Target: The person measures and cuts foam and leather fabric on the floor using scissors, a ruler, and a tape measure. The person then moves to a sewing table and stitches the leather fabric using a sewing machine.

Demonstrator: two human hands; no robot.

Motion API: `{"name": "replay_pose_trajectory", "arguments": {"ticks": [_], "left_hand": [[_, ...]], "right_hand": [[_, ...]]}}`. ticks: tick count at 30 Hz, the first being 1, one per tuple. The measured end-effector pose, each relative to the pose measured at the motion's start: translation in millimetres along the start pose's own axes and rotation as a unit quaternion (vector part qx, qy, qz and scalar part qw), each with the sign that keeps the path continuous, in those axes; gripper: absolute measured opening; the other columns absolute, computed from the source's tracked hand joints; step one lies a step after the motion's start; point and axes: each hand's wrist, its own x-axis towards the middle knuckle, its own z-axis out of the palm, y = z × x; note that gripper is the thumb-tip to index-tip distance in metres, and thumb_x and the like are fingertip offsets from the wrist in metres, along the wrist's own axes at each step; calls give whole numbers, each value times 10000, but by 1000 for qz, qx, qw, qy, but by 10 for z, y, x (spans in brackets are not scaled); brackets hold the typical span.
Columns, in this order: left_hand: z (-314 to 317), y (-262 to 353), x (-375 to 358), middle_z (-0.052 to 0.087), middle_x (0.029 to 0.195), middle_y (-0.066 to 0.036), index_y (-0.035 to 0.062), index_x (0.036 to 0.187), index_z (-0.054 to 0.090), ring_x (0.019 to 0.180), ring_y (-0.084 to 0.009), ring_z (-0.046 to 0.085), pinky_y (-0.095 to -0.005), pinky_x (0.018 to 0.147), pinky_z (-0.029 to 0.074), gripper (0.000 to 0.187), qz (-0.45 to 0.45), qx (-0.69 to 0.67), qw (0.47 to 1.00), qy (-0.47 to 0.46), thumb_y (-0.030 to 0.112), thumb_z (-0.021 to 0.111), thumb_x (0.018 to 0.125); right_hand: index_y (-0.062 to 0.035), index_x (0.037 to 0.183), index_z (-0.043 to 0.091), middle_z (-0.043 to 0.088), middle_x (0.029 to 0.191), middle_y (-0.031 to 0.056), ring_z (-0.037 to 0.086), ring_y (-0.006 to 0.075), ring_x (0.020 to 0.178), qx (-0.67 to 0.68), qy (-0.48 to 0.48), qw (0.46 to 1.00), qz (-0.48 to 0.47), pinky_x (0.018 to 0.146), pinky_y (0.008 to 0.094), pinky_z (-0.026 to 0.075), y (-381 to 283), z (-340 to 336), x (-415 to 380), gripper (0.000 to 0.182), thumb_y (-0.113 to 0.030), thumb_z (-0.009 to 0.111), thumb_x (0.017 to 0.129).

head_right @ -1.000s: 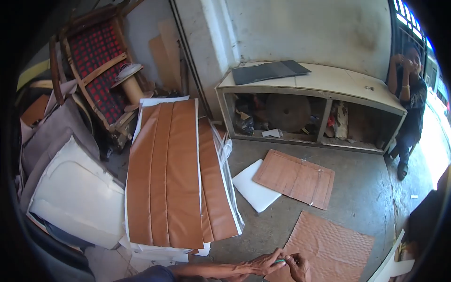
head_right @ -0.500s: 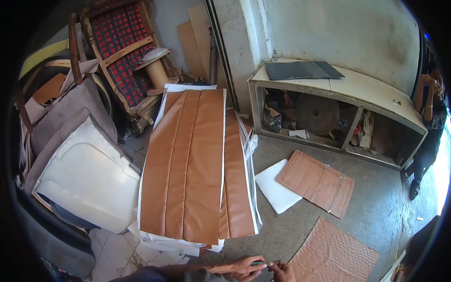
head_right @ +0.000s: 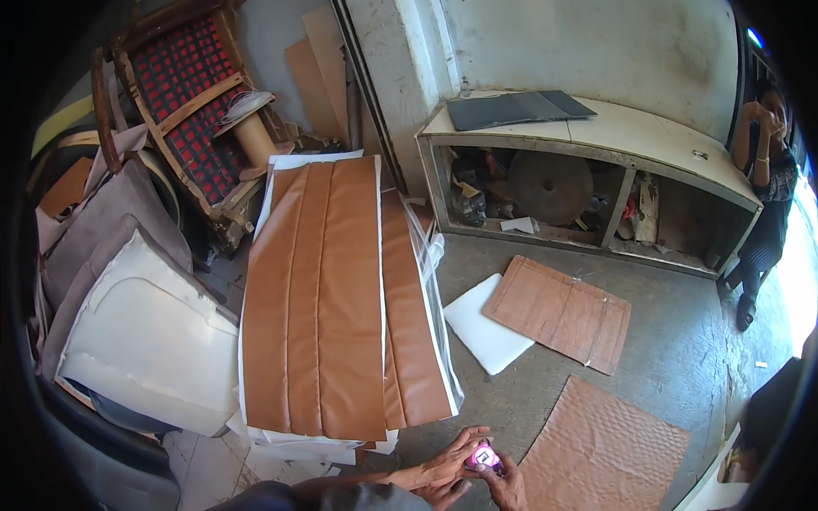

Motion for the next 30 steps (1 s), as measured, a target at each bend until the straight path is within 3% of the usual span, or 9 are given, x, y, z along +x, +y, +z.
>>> {"name": "replay_pose_trajectory", "arguments": {"ticks": [4, 6, 7, 11, 15, 17, 20, 23, 30], "left_hand": [[-359, -469, 156, 350, 1508, -171, 125, 1502, 388, 1296, -298, 503, -387, 1036, 513, 464, 92, 279, 951, -101, 306, 478, 1084], [-419, -778, 280, 299, 1548, -225, 88, 1522, 338, 1325, -392, 483, -466, 1111, 431, 591, 221, 588, 774, -71, 281, 592, 1025], [-357, -609, 220, 305, 1555, -260, 49, 1534, 279, 1372, -442, 434, -488, 1163, 352, 696, 200, 609, 753, -146, 243, 647, 976], [-420, -748, 239, 407, 1479, -296, 34, 1543, 226, 1368, -422, 462, -437, 1145, 384, 750, 76, 444, 879, -160, 208, 666, 962], [-334, -533, 100, 511, 1395, -267, 39, 1493, 314, 1249, -427, 566, -473, 1073, 443, 634, 102, 498, 855, -105, 237, 632, 982], [-79, -118, -162, 585, 1367, -51, 71, 1477, 449, 1221, -236, 577, -395, 1045, 439, 502, 78, 587, 803, -70, 291, 579, 1045], [-483, 61, -60, 640, 1229, -219, 60, 1355, 500, 1113, -413, 636, -493, 972, 490, 437, -13, 629, 762, -153, 292, 593, 996], [-1505, 340, -331, 700, 986, -141, 82, 1019, 675, 947, -332, 681, -485, 828, 520, 277, 25, 704, 710, -17, 341, 582, 986], [-3304, 2089, -1781, 698, 856, -80, 152, 866, 752, 846, -321, 660, -459, 767, 510, 220, 2, 806, 511, 299, 371, 754, 850]], "right_hand": [[-35, 1250, 671, 592, 727, 2, 497, 97, 577, -77, 7, 997, 30, 491, 261, 374, 194, -181, 86, 404, -319, 684, 963], [-34, 1177, 706, 577, 693, 0, 488, 98, 558, -68, 31, 995, 73, 492, 270, 374, 164, -190, 73, 360, -320, 683, 959], [-20, 1072, 669, 596, 727, 27, 529, 114, 595, -56, 42, 990, 124, 510, 277, 411, -127, -126, 13, 261, -255, 637, 963], [-27, 999, 665, 553, 670, 12, 466, 95, 511, -54, 35, 989, 131, 456, 271, 356, -102, -67, -22, 212, -230, 647, 943], [-57, 956, 715, 560, 678, -20, 441, 87, 533, -51, -15, 990, 132, 483, 279, 334, -260, -47, -39, 217, -270, 683, 936], [-75, 941, 704, 531, 670, -41, 411, 72, 543, 24, -26, 985, 169, 486, 276, 315, -149, -99, -44, 218, -293, 691, 940], [-40, 903, 584, 456, 611, -11, 395, 93, 446, 176, 38, 961, 208, 409, 263, 306, -155, -346, 46, 78, -106, 625, 909], [-52, 887, 602, 452, 578, -26, 369, 80, 413, 113, 60, 979, 158, 387, 260, 269, -300, -384, 65, 68, -101, 648, 887], [-99, 934, 688, 514, 662, -51, 392, 60, 538, -96, 19, 991, 90, 490, 256, 308, -66, -463, -63, 237, -334, 679, 962]]}}
